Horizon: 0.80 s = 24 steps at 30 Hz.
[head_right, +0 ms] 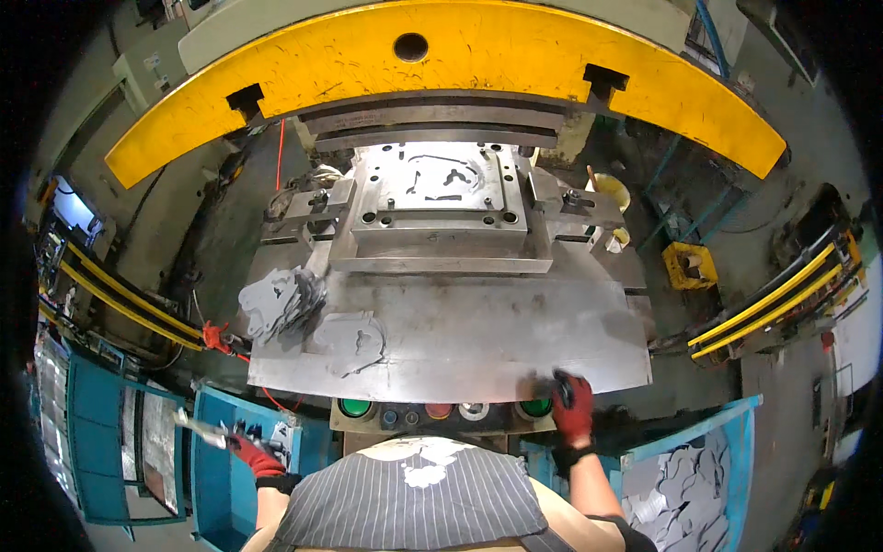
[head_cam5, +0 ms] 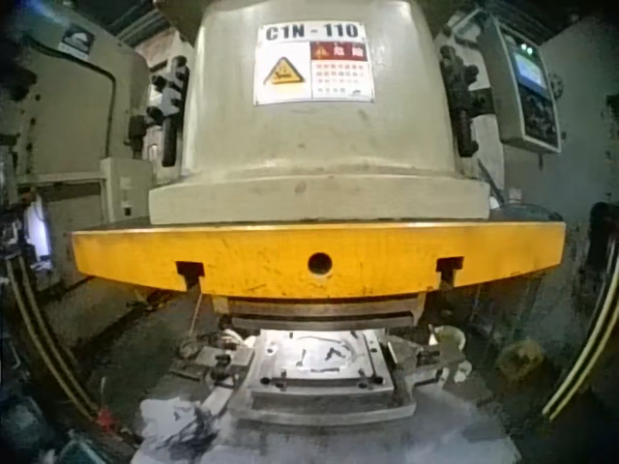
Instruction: Placing metal parts into a hydraulic press, activating the machine, and removing the finished pieces to a storage bin.
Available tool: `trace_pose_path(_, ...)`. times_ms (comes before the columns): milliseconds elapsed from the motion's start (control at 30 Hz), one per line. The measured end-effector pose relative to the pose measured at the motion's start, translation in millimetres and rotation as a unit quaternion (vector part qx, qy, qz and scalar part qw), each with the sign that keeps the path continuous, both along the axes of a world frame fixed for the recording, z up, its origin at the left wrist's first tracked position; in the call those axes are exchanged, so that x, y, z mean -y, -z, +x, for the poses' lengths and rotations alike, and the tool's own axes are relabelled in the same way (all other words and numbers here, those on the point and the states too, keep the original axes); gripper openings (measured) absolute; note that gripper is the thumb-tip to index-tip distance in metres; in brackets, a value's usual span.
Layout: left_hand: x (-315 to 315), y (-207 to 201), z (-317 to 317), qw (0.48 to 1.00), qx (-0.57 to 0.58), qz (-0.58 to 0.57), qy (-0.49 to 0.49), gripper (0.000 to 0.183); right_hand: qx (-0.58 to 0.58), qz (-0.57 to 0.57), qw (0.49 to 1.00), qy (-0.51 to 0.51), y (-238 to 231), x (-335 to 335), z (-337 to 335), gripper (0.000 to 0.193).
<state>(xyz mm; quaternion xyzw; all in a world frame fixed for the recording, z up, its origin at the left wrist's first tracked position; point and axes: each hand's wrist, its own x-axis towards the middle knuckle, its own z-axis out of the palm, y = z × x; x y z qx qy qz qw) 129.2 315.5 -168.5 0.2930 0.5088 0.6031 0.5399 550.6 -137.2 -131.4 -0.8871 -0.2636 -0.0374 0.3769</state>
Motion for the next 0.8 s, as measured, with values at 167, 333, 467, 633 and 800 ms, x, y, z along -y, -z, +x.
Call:
trace_pose_path(167,8.6,-59.1,126.0,0.917,-0.135,0.114,0.357,0.022,0.097,-0.162,0.982,0.000,16.7,-96.0,20.0,0.062)
trace_pose_path(333,41.0,-168.7,280.3,0.784,-0.092,0.162,0.593,0.022,0.150,-0.249,0.956,0.041,28.5,-112.6,7.9,0.069)
trace_pose_path(467,15.3,-177.0,391.8,0.712,-0.153,0.297,0.617,0.023,0.155,-0.251,0.955,0.035,26.7,-112.2,5.9,0.069)
trace_pose_path(633,-4.1,-144.4,470.7,0.670,-0.275,0.315,0.613,0.024,0.167,-0.243,0.954,0.050,24.4,-111.3,6.4,0.067)
trace_pose_path(800,-18.7,-123.3,481.9,0.710,-0.228,0.318,0.585,0.022,0.171,-0.214,0.961,0.044,20.0,-115.0,6.2,0.067)
